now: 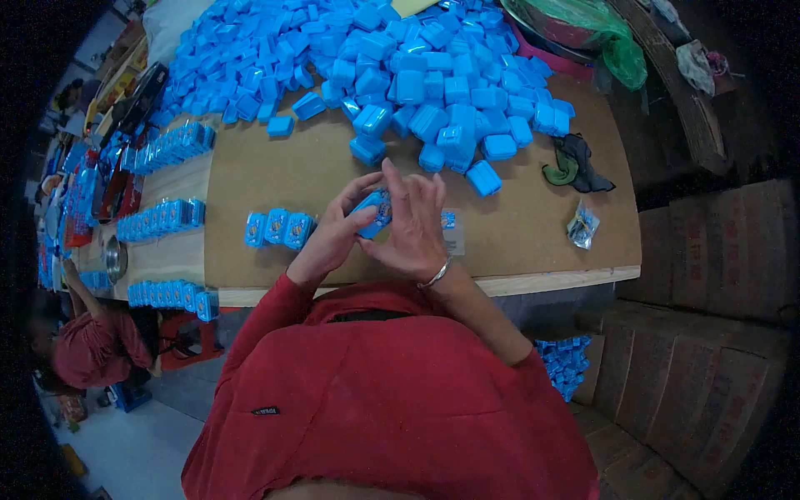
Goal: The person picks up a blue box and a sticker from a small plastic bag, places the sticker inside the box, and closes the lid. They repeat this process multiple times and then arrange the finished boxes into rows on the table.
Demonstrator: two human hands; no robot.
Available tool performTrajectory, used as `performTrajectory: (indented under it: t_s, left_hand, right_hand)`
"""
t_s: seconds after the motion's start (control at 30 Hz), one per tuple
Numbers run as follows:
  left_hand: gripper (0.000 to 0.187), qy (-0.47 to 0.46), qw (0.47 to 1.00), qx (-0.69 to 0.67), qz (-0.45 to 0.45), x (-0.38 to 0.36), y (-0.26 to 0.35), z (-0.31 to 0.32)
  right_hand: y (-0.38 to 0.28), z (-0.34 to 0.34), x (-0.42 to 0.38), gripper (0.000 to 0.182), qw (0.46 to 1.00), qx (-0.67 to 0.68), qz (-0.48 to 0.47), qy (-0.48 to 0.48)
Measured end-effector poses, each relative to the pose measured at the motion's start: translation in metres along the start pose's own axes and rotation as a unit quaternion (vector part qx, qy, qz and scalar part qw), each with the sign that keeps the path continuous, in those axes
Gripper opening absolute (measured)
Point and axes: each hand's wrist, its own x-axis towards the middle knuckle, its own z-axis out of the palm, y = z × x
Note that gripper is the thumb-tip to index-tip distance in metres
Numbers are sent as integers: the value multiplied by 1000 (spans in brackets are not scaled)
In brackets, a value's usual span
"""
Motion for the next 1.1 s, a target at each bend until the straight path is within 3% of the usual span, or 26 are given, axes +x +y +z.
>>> performTrajectory:
  t_s: [0.1,0.43,0.7,0.73,0.8,0.83,0.9,0.93,1.0,1.03,1.1]
  left_hand:
    - [60,8,997,81,19,0,2,1]
    - [47,22,997,72,-8,-23,18,10]
    - [47,32,998,61,0,-35,14,0]
    - [47,57,991,123,14,-38,7,-6]
    - [49,113,961,249,35,-47,-7,-24]
    - [48,179,872,430,148,-55,-1,-28]
    - [50,293,752,560,185,-71,19,-52]
    - [48,355,763,515,164,-77,27,-66]
    - [49,429,677,568,186,-89,23,-114]
    - [47,439,699,537,173,-93,7,-150]
    - [45,422,810,391,114,-94,-2,-169]
  right_hand:
    - [1,1,0,109,1000,23,-14,8]
    - [0,2,-7,105,994,99,-27,33]
    - [-9,2,-3,97,994,99,-20,-36]
    - [-11,3,-1,95,994,89,-20,-60]
    - [-7,16,1,92,989,96,0,-111]
    - [-6,25,1,90,986,98,9,-136]
    - [-3,46,-3,85,979,111,-2,-172]
    - [2,62,-8,84,974,127,-1,-189]
    - [7,86,-12,82,967,155,-9,-200]
    - [7,96,-12,82,966,168,-18,-197]
    - [6,107,-9,82,963,181,-31,-196]
